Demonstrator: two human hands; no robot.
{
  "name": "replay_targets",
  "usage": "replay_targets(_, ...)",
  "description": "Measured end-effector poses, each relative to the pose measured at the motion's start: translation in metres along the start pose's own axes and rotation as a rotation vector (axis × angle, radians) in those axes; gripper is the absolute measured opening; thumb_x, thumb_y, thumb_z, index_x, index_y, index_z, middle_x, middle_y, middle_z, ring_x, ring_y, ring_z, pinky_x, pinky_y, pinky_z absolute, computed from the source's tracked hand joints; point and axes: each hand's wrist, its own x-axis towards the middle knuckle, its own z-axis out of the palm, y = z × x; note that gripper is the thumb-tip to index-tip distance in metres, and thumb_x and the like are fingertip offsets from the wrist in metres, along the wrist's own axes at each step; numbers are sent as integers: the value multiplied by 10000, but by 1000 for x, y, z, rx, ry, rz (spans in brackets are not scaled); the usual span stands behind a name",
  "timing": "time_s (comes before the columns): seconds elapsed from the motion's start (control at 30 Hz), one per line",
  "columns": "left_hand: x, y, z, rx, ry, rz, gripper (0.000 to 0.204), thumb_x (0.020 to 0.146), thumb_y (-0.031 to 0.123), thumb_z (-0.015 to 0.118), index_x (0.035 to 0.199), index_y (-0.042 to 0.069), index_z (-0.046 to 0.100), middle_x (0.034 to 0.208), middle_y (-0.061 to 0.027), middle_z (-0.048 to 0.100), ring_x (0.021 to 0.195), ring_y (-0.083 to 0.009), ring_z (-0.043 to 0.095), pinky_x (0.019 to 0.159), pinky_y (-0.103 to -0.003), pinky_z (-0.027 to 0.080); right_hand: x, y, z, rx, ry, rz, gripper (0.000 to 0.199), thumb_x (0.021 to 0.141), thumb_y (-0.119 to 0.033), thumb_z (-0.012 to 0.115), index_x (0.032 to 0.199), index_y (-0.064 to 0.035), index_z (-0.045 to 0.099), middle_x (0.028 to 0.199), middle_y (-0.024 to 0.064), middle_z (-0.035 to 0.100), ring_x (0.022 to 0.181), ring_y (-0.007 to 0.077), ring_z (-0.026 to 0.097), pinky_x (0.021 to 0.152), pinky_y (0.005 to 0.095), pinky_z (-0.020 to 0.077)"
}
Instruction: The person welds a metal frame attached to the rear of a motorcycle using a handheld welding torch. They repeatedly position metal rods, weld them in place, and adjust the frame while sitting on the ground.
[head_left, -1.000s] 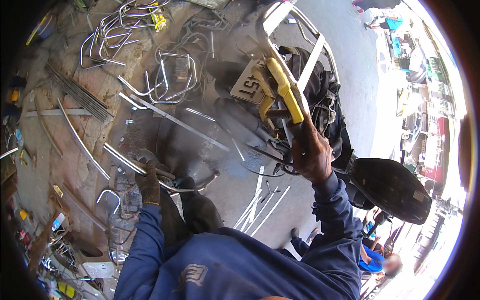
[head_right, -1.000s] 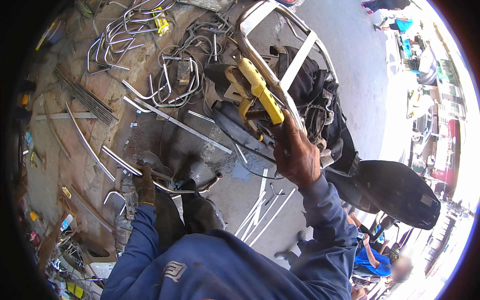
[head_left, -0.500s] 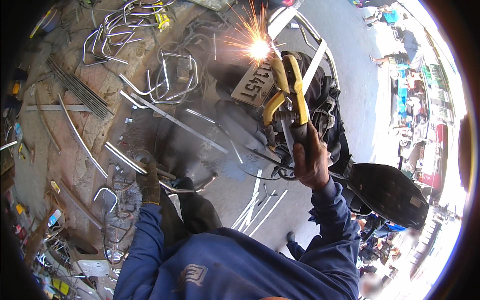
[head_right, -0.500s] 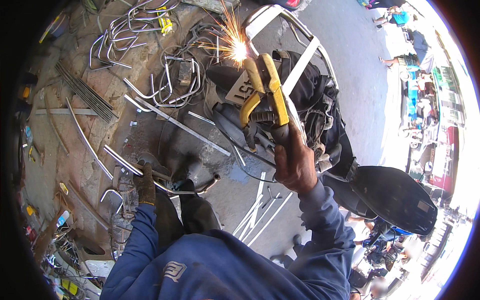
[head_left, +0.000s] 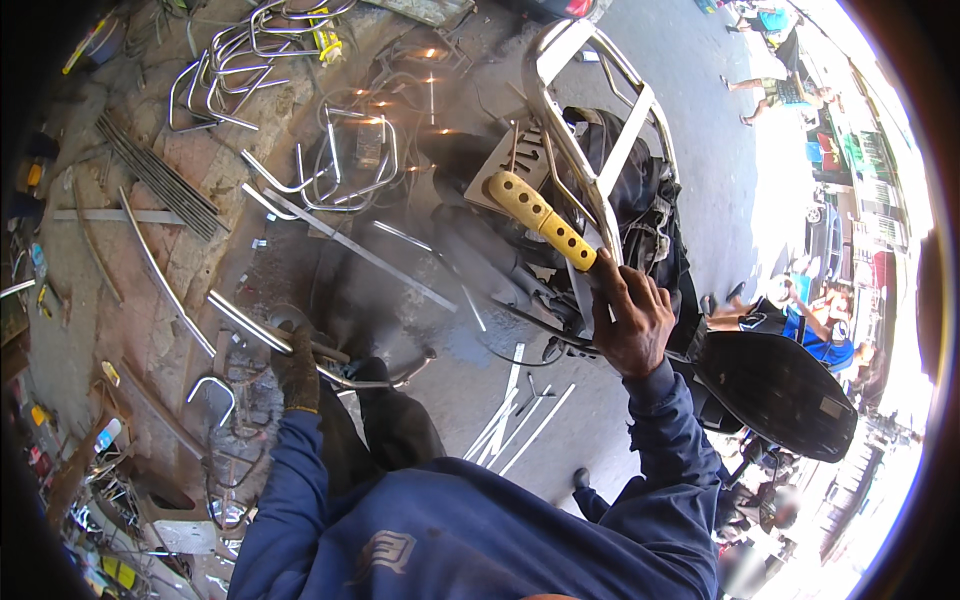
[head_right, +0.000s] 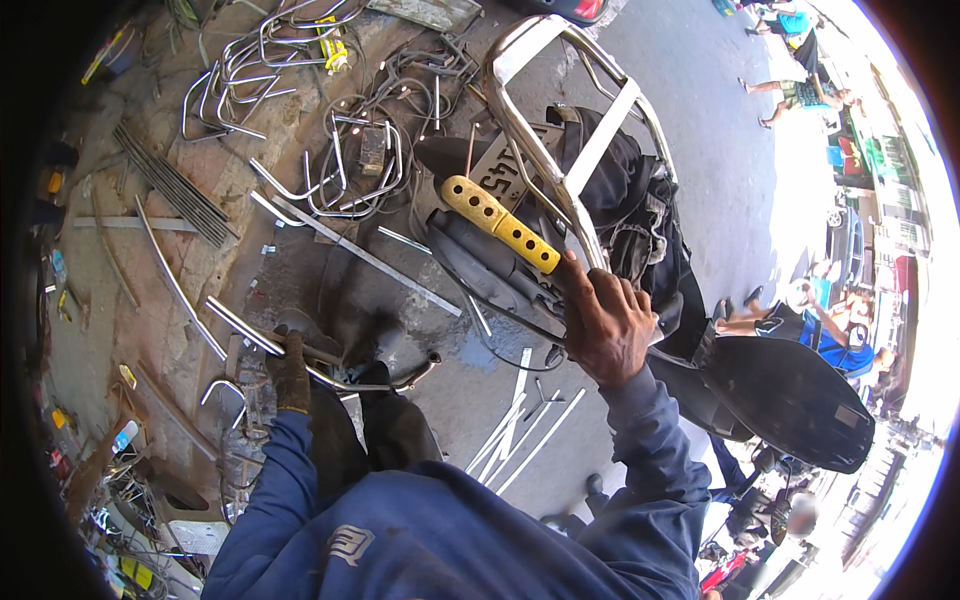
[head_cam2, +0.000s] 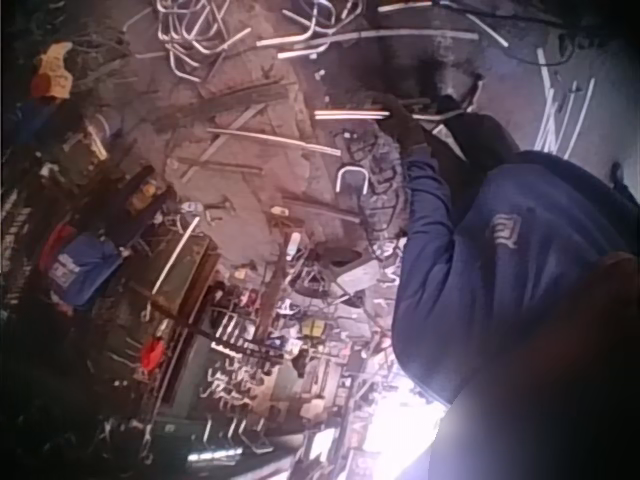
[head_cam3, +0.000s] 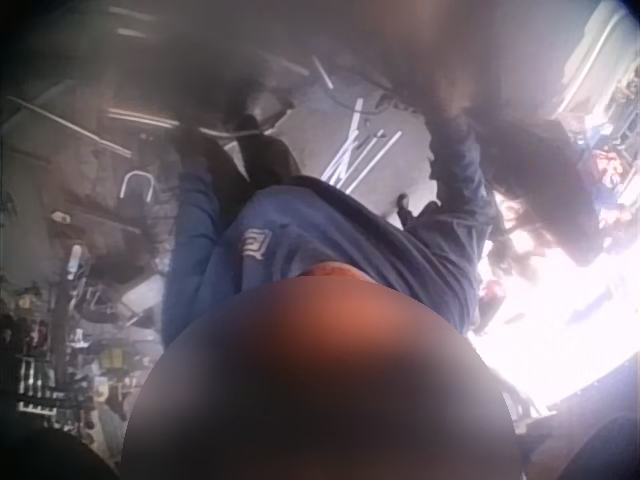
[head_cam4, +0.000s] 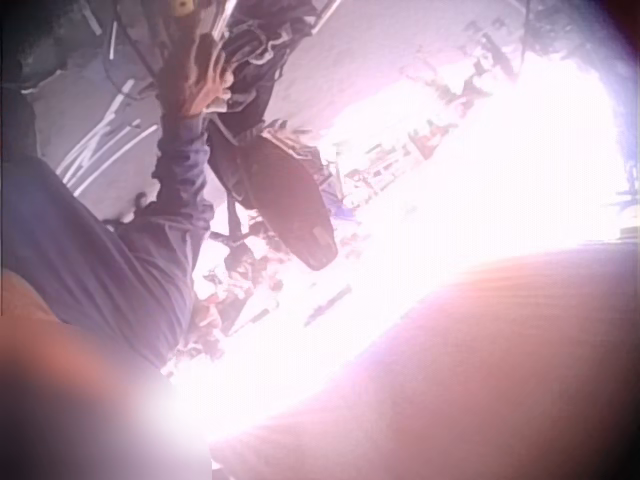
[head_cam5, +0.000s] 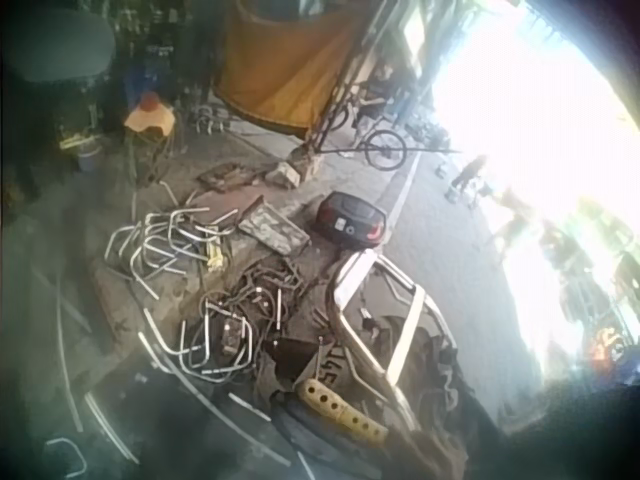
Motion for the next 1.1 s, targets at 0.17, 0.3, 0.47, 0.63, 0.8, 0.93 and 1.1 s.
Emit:
replay_targets(0.17, 2, 2, 3, 39, -32, 49, 435, 939, 226, 724, 1251, -27, 554, 980, -92, 642, 751, -161, 617, 602, -304, 523, -1, -1, -3, 44, 18, 53, 604, 778, -121, 783, 1363, -165, 640, 845, -3, 631, 700, 154, 622, 630, 324, 416)
replay_targets(0.3, -1, 5, 9, 33, -35, 16, 369, 942, 237, 725, 1154, -18, 564, 886, -74, 640, 712, -159, 611, 598, -304, 517, 6, 0, -3, 59, 6, 72, 590, 788, -125, 776, 1361, -164, 639, 836, 5, 639, 713, 164, 639, 608, 330, 437)
replay_targets(0.47, -1, 7, 8, 164, 75, 11, 285, 943, 237, 703, 1039, -4, 584, 813, -64, 634, 652, -147, 600, 558, -304, 506, 8, 1, 0, 110, -10, 59, 619, 777, -117, 764, 1377, -159, 619, 842, 17, 627, 699, 192, 633, 608, 345, 455)
replay_targets(0.63, 6, 8, 15, 63, -2, 12, 277, 929, 236, 696, 1012, -9, 595, 847, -71, 628, 620, -147, 584, 513, -302, 494, 1, 5, -10, 152, -66, 89, 683, 765, -155, 738, 1423, -159, 558, 828, 26, 588, 728, 196, 628, 600, 368, 474)
replay_targets(0.8, 3, 10, 13, -36, -43, 51, 346, 951, 263, 686, 1121, -14, 569, 906, -67, 608, 639, -147, 582, 517, -290, 489, -2, 1, -13, 202, -49, 95, 572, 711, -127, 752, 1272, -119, 644, 933, 50, 645, 765, 235, 664, 638, 360, 510)
replay_targets(0.93, 3, 11, 7, 84, -58, 115, 456, 956, 302, 698, 1217, -34, 533, 970, -73, 603, 740, -149, 581, 601, -290, 510, 1, -3, -8, 179, -69, 99, 611, 714, -135, 761, 1312, -129, 635, 915, 50, 642, 761, 228, 660, 625, 364, 500)
replay_targets(1.1, 8, 13, 8, -23, -55, 103, 353, 959, 261, 679, 1169, 8, 552, 944, -63, 587, 719, -147, 576, 584, -295, 508, 8, -10, -10, 210, 3, 115, 645, 775, -132, 743, 1399, -137, 579, 761, 32, 590, 579, 208, 618, 530, 346, 502)
